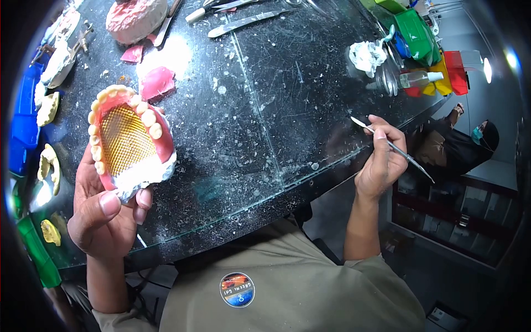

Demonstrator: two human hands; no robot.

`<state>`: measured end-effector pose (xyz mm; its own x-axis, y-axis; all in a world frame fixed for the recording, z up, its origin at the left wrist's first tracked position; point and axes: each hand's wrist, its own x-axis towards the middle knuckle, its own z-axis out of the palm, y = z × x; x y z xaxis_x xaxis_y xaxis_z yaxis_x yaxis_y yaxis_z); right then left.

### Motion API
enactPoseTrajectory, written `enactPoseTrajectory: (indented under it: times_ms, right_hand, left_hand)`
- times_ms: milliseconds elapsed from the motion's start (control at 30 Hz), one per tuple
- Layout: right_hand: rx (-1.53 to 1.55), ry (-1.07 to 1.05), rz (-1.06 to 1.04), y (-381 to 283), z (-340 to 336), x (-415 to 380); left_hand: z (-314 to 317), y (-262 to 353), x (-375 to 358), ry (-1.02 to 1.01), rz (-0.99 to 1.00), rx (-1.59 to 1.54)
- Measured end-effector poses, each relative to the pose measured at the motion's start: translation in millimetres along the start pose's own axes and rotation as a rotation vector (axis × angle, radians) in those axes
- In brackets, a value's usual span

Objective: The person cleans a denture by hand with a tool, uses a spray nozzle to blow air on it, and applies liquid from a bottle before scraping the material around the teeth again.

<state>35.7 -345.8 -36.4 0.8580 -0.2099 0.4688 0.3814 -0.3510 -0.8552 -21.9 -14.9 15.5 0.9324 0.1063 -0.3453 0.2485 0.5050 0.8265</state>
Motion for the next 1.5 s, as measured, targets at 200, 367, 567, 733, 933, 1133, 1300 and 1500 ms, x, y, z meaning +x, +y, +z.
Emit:
enactPoseTrajectory:
  times_ms: [200,367,567,733,933,1133,1300,1500]
  right_hand:
    - [-0.049,0.005,-0.016,1.1,1.9,-1.4]
    - [-0.059,-0.005,0.003,-0.1,2.2,-0.9]
    - [-0.073,0.015,0.039,-1.6,3.2,-1.7]
    - [-0.074,0.004,0.073,-5.8,6.9,-0.6]
    - [0.24,-0.174,-0.095,-51.1,48.5,6.6]
    - [0.469,-0.585,-0.287,-102.5,114.7,10.9]
    - [0.42,-0.656,-0.281,-106.6,136.8,7.4]
    - [0.42,-0.635,-0.24,-103.1,138.8,2.5]
  left_hand:
    - [-1.1,-1.2,-1.6,-0.015,0.009,-0.063]
    - [0.3,1.0,-1.7,-0.045,0.0,-0.12]
    - [-3.0,4.5,-0.8,-0.121,-0.045,-0.099]
    - [1.1,2.2,1.2,-0.131,-0.014,-0.092]
    - [5.5,1.4,0.6,-0.143,-0.002,-0.145]
    - [1.5,0.4,0.1,-0.183,0.07,-0.137]
    - [-1.1,1.9,0.2,-0.209,0.118,-0.181]
    - [1.5,-0.3,-0.1,-0.201,0.115,-0.205]
